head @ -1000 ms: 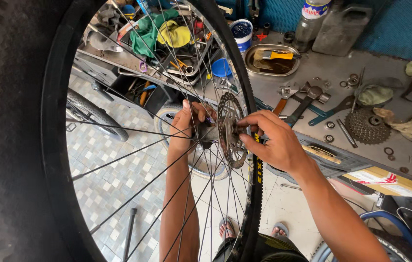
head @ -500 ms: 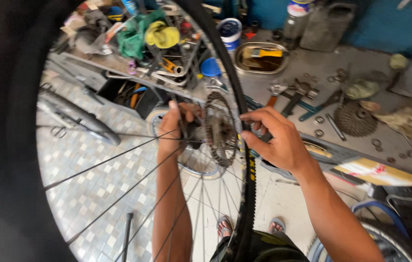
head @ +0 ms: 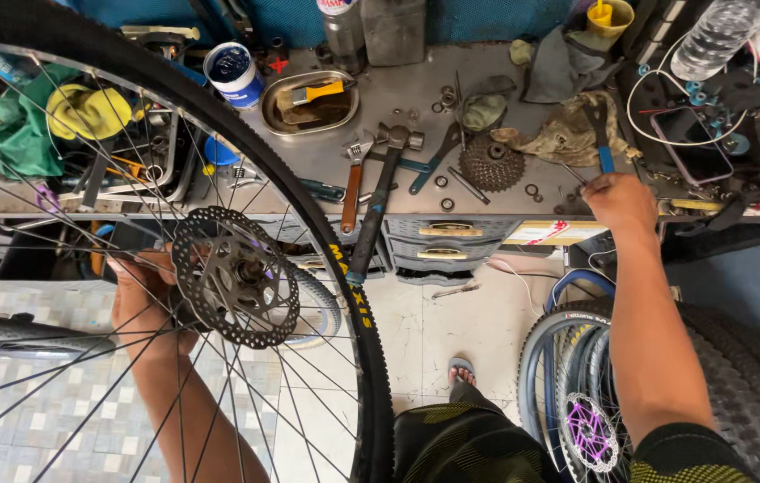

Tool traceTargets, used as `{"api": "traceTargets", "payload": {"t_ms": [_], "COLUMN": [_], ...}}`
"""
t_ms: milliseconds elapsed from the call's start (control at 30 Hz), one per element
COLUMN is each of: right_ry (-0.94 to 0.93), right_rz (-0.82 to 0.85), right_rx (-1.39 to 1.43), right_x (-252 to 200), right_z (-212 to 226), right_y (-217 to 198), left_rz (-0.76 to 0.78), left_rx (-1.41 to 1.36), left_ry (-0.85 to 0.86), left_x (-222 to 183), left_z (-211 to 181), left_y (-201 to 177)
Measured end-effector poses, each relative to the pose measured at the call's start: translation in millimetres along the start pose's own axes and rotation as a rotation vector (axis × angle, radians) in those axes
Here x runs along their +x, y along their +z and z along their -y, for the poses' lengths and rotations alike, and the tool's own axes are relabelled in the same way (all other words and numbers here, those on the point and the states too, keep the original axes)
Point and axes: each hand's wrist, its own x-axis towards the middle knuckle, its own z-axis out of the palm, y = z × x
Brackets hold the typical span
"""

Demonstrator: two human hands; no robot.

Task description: The person services a bicycle wheel by manually placing a spacer and a component onto the hub, then using an adjustable wrench and another tool to tighten parts on the axle.

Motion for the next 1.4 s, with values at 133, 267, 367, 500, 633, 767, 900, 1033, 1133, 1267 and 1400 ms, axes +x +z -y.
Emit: {"api": "traceTargets", "payload": {"t_ms": [133,267,367,500,633,767,900,1033,1133,1267,1400], "right_ry": [0.098,0.172,0.131,-0.026,-0.213,-0.339,-0.414,-0.474,-0.468,-0.501,-0.623], "right_rz": [0.223,0.326,0.342,0.299,0.364,0.655,0.974,1.186,1.242,1.28,1.186], "right_rx": [-0.184,-0.33,-0.316,0.218,1.053,1.679,1.97,2.074,2.068,2.054,1.826], "right_x": [11.2,19.3,24.4,9.5,-34.2,-84.3,-123.0,-142.8,-147.9,-155.6,-171.4], "right_z": [8.8,30.4,28.0,34.0,81.3,134.4,175.3,202.4,215.4,233.0,263.2], "right_y": [8.3,21.3,28.3,24.3,6.1,-2.7,-7.4,-7.1,-2.3,0.0,-18.0], "left_rz": [-0.03,-0.034,-0.02,-0.029,0.082,0.124,0.124,0.177,0.149,0.116,0.177], "left_rx": [0.011,0.02,0.018,0.012,-0.011,-0.063,-0.096,-0.103,-0.085,-0.071,-0.025], "left_ry": [0.0,0.008,0.007,-0.008,0.033,0.016,0.027,0.047,0.046,0.036,0.115], "left_x": [-5.3,-4.6,-4.2,-4.8,-9.5,-8.7,-6.7,-6.0,-6.0,-7.2,-2.0], "left_z": [-13.1,-23.4,-24.5,-24.3,-24.5,-22.1,-16.5,-15.8,-16.9,-16.3,-12.2], "left_y": [8.7,20.8,31.1,42.5,46.9,46.7,45.3,46.4,47.7,47.6,46.9]}}
